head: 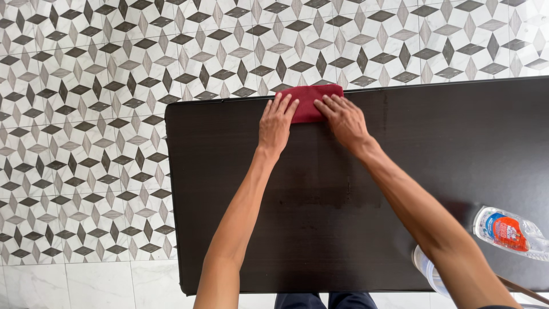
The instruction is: The person scrubs a dark tabletop with a small brush, then sprays a red cloth with cleaner and wipes the surface. They continue to scrub and wipe the table repeatedly.
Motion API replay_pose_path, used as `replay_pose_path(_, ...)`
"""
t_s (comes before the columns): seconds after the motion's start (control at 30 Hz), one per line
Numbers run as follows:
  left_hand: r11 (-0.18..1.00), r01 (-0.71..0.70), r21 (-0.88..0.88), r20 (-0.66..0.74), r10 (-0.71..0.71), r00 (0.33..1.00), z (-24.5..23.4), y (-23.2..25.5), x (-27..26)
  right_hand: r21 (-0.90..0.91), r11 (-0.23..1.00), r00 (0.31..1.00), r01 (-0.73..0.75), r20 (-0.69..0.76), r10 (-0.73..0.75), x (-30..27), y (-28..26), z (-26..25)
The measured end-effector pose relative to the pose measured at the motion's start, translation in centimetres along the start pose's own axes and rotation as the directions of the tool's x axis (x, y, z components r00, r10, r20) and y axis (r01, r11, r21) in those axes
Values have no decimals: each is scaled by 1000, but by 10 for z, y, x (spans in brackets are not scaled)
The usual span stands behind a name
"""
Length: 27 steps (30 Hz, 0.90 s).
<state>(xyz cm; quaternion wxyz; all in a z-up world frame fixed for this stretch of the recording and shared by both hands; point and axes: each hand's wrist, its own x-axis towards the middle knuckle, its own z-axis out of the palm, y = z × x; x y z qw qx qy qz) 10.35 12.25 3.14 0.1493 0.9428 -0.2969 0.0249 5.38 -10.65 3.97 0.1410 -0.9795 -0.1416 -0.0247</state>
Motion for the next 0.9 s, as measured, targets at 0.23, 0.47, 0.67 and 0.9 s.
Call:
replay_pose_path(0.23, 997, 74, -13, 116, -72, 991, 2, 7, -29, 79, 994, 997, -72, 38, 69, -19, -22, 1)
replay_pose_path(0.47, 988, 145, -45, 272, -127, 954, -33, 20, -29, 156, 982, 986, -108, 144, 85, -17, -35, -21)
replay_pose_path(0.67, 983, 154, -102, 106, -143, 984, 7, 13, -13, 142, 979, 989, -147, 29, 145, -9, -25, 8)
replay_pose_path(0.9, 980, 196, -24, 97, -193, 976, 48, 13, -15, 84, 981, 985, -174, 16, 173, -8, -24, 32)
